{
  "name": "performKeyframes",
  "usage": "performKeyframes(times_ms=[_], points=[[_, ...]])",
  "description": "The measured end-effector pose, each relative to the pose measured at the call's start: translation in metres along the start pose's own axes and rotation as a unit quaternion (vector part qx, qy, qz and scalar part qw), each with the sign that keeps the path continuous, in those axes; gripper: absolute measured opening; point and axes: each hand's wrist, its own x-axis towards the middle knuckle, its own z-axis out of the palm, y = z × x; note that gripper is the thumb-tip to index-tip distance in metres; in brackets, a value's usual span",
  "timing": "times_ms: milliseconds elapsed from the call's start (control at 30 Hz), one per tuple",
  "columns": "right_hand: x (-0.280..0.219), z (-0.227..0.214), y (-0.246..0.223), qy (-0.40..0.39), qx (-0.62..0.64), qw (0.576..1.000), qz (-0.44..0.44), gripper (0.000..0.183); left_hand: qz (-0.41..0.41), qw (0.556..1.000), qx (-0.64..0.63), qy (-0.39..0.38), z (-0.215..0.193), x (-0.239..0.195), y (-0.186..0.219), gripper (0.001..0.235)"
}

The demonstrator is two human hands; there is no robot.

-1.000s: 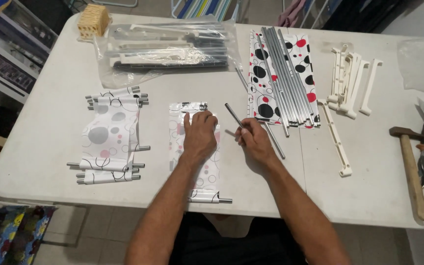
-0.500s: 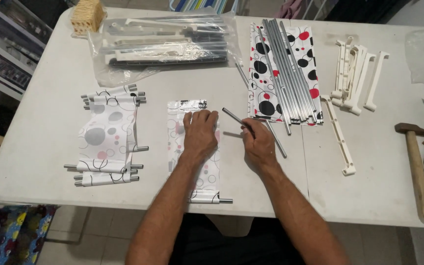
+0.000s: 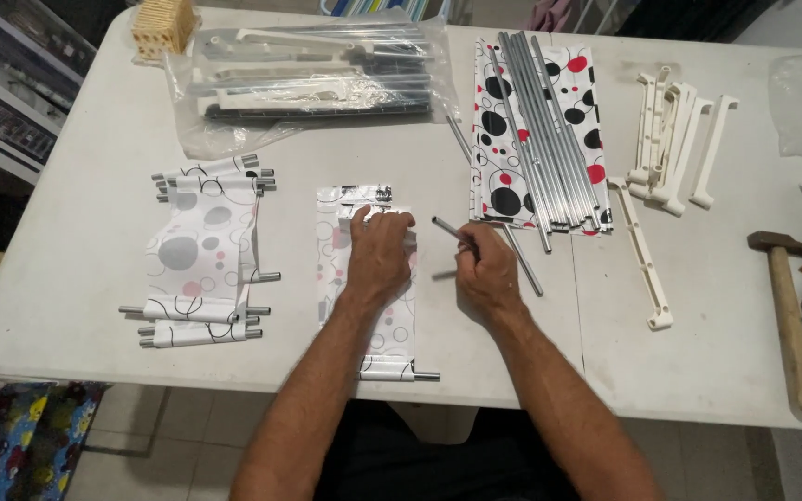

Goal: Assembling a modular shelf by inserting metal support rods into the sleeves of fabric shelf liners.

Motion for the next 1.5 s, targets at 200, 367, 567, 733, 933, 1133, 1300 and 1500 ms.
performKeyframes(times_ms=[200,367,567,733,933,1133,1300,1500], points=[[0.007,0.022,-0.033,0.000,0.009,0.997,-0.082,0.026,0.048,0.995,-0.073,0.053,-0.005,-0.002,0.006,0.040],[0.012,0.032,-0.042,0.018,0.046,0.996,-0.069,0.022,0.034,0.998,-0.021,0.039,-0.006,0.001,-0.004,0.027],[0.010,0.016,-0.003,-0.063,0.047,0.997,-0.005,0.039,-0.003,1.000,-0.026,-0.010,-0.002,-0.014,-0.015,0.016],[0.022,-0.014,0.033,-0.114,-0.014,0.993,-0.022,0.029,-0.014,0.996,-0.087,-0.003,-0.004,-0.014,-0.018,0.017],[0.022,-0.016,0.044,-0.098,-0.175,0.955,-0.218,0.020,-0.005,0.996,-0.086,0.006,-0.004,-0.014,-0.017,0.017],[0.021,-0.009,0.037,-0.089,-0.217,0.953,-0.192,0.022,0.001,0.996,-0.088,0.013,-0.007,-0.011,-0.016,0.017],[0.023,-0.007,0.036,-0.091,-0.204,0.960,-0.170,0.024,-0.008,0.996,-0.092,0.003,-0.009,-0.011,-0.014,0.017],[0.024,-0.002,0.042,-0.083,-0.219,0.956,-0.178,0.022,-0.007,0.996,-0.085,0.010,-0.009,-0.012,-0.013,0.019]])
